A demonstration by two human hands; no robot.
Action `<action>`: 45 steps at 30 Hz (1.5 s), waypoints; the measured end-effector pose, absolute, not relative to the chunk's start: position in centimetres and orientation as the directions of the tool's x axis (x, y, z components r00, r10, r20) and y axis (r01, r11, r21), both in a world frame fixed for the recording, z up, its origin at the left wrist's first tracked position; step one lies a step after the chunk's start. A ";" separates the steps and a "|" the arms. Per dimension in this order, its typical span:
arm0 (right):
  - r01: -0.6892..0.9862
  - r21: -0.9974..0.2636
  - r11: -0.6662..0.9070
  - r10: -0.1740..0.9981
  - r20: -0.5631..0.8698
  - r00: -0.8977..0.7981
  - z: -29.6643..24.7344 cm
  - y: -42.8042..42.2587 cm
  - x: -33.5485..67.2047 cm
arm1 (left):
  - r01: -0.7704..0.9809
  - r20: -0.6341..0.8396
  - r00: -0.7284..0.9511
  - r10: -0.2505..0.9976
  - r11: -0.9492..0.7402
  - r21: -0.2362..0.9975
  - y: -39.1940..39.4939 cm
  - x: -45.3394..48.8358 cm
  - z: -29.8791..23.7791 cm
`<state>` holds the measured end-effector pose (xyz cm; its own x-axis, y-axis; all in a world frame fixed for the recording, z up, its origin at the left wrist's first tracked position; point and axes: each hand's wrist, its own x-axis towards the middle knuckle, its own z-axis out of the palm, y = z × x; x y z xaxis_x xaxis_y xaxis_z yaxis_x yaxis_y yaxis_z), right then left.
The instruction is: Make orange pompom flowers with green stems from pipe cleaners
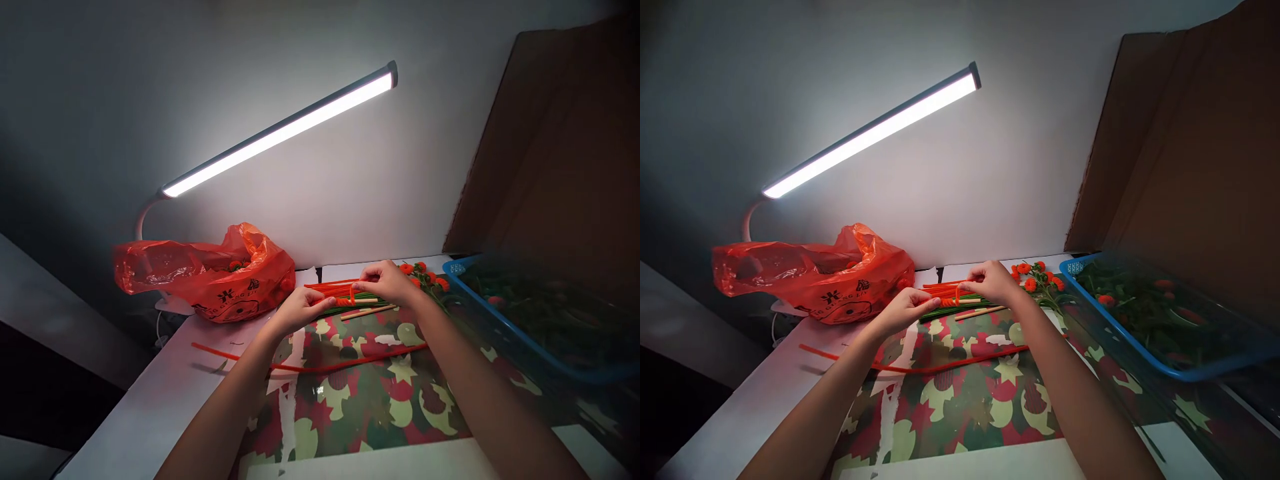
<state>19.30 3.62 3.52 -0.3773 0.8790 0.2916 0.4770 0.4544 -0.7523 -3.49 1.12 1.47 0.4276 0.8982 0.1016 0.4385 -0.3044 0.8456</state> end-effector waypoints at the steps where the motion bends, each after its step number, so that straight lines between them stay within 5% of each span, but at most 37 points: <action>1: 0.547 -0.685 0.481 0.873 0.321 -0.367 3.7 3.4 19.2 | 0.484 0.101 0.388 0.916 -0.296 0.824 1.1 -3.5 1.4; 6: 0.692 -0.498 0.522 0.844 0.418 -0.335 4.5 2.3 18.2 | 0.567 0.153 0.122 0.981 -0.196 0.800 1.4 -3.2 1.1; 12: 0.395 -0.773 0.496 0.855 0.354 -0.380 3.5 2.7 17.5 | 0.436 0.178 0.079 0.981 -0.194 0.879 2.1 -3.2 0.9; 21: 0.226 -0.887 0.403 0.821 0.242 -0.516 2.5 4.4 18.9 | 0.370 0.202 0.329 0.923 -0.323 0.871 1.4 -3.2 1.4; 28: 0.376 -0.826 0.420 0.839 0.197 -0.507 2.1 4.7 19.7 | 0.509 0.188 0.383 0.905 -0.376 0.774 1.3 -3.8 1.8; 35: 0.632 -0.607 0.482 0.873 0.272 -0.405 2.3 3.9 18.8 | 0.855 0.241 0.240 0.941 -0.322 0.407 0.6 -3.2 2.2; 45: 0.707 -0.502 0.497 0.866 0.334 -0.372 2.7 2.8 17.2 | 0.862 0.317 -0.021 0.948 -0.144 0.487 0.5 -2.2 1.2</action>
